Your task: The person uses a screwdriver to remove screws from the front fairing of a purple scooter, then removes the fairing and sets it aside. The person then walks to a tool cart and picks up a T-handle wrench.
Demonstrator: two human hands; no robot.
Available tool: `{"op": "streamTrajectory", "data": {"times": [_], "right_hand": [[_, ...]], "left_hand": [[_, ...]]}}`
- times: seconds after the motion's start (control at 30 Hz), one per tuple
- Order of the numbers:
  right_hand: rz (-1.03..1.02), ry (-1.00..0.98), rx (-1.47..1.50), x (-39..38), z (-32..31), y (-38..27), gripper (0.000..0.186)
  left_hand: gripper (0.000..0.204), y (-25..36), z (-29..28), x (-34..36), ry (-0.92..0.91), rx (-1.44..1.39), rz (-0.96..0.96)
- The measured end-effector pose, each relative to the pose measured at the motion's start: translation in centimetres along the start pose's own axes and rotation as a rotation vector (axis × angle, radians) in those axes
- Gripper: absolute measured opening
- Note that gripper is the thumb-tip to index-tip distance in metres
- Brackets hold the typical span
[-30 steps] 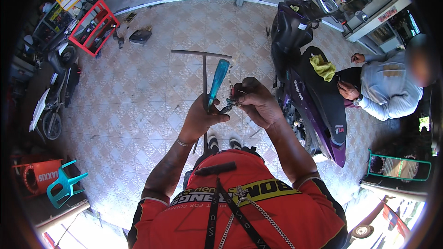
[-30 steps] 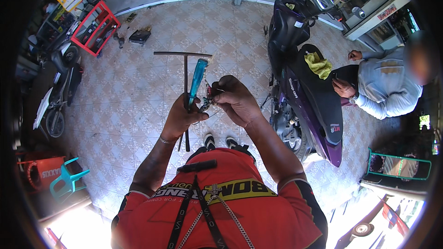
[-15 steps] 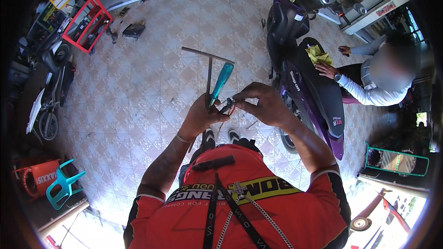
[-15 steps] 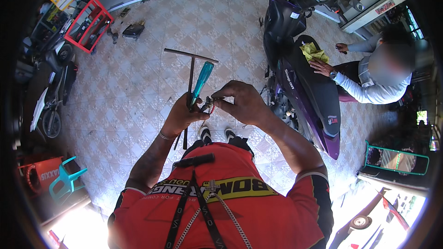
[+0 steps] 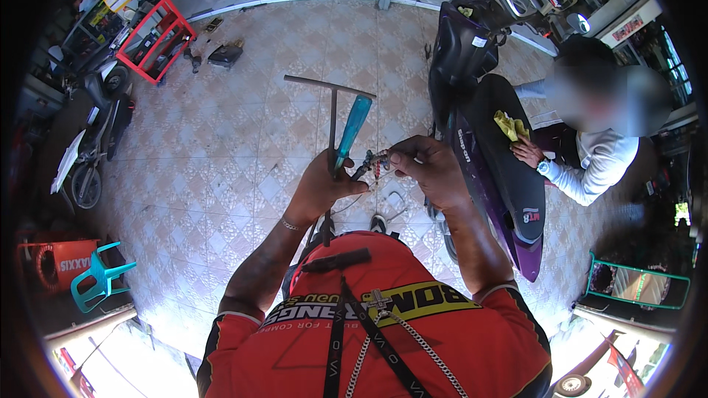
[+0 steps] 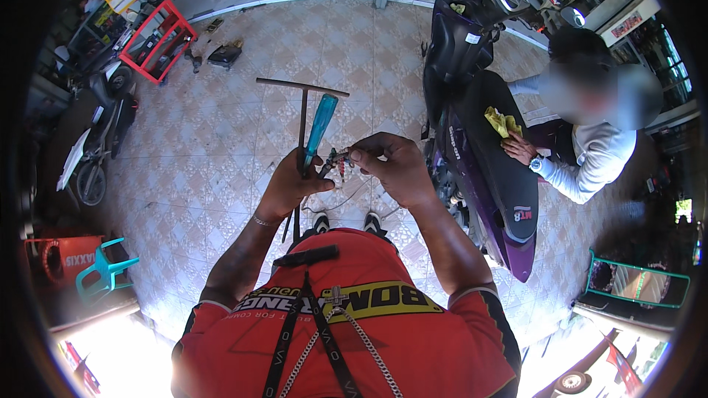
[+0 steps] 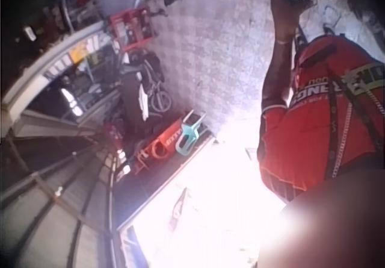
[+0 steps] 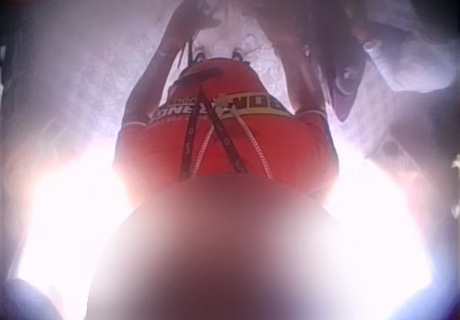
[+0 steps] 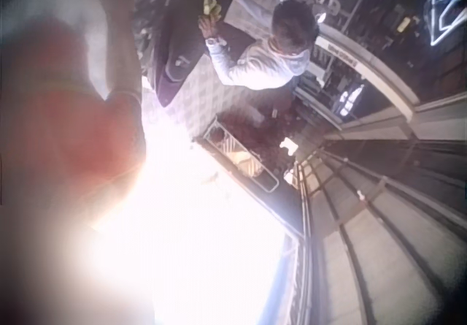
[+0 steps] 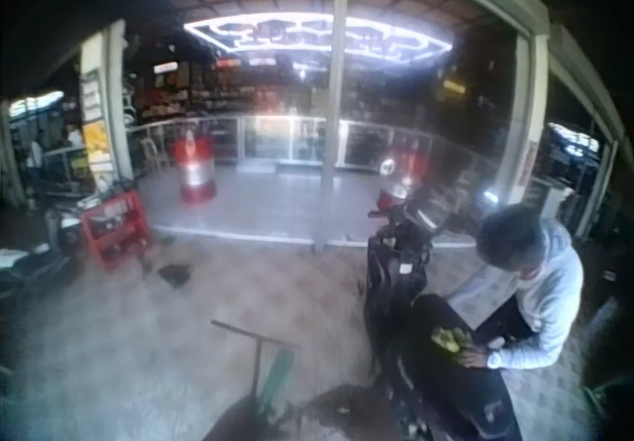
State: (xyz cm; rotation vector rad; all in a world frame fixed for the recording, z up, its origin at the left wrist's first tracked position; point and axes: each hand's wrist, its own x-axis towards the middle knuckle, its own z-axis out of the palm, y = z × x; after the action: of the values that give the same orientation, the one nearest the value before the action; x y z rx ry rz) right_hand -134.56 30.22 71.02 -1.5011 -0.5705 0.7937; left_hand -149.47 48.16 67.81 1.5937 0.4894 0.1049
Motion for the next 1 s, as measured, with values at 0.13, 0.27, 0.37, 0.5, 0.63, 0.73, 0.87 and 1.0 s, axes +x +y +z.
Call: {"op": "streamTrajectory", "data": {"times": [0.13, 0.27, 0.37, 0.5, 0.63, 0.73, 0.87, 1.0], "right_hand": [[0.057, -0.084, 0.342, -0.6, -3.4, 0.6, 0.020], [-0.427, -0.257, -0.212, -1.2, -6.9, -1.0, 0.015], [-0.590, -0.353, -0.570, -1.8, -9.4, -2.3, 0.011], [-0.535, -0.380, -0.545, -1.6, -10.9, -1.4, 0.020], [0.107, -0.250, -0.319, 0.4, -10.7, 1.4, 0.034], [-0.231, -0.076, -0.521, 1.2, -10.6, 2.6, 0.038], [-0.318, -0.194, -0.533, 1.7, -10.5, 2.8, 0.034], [-0.496, -0.155, -0.607, 2.3, -9.8, 2.7, 0.025]], "left_hand": [[0.052, 1.0, 3.2, 0.1, -0.004, 0.034, -0.043], [0.054, 2.1, 5.9, 0.2, -0.001, 0.095, -0.057], [0.054, 2.5, 7.5, 0.3, 0.000, 0.137, -0.060], [0.054, 2.3, 9.5, 0.6, 0.003, 0.155, -0.085], [0.053, 1.9, 10.6, 1.2, 0.007, 0.214, -0.062], [0.053, 1.6, 10.9, 1.6, 0.007, 0.219, -0.072], [0.052, 1.5, 10.9, 1.7, 0.030, 0.249, -0.078], [0.051, 1.4, 10.3, 1.8, 0.047, 0.212, -0.052]]}}
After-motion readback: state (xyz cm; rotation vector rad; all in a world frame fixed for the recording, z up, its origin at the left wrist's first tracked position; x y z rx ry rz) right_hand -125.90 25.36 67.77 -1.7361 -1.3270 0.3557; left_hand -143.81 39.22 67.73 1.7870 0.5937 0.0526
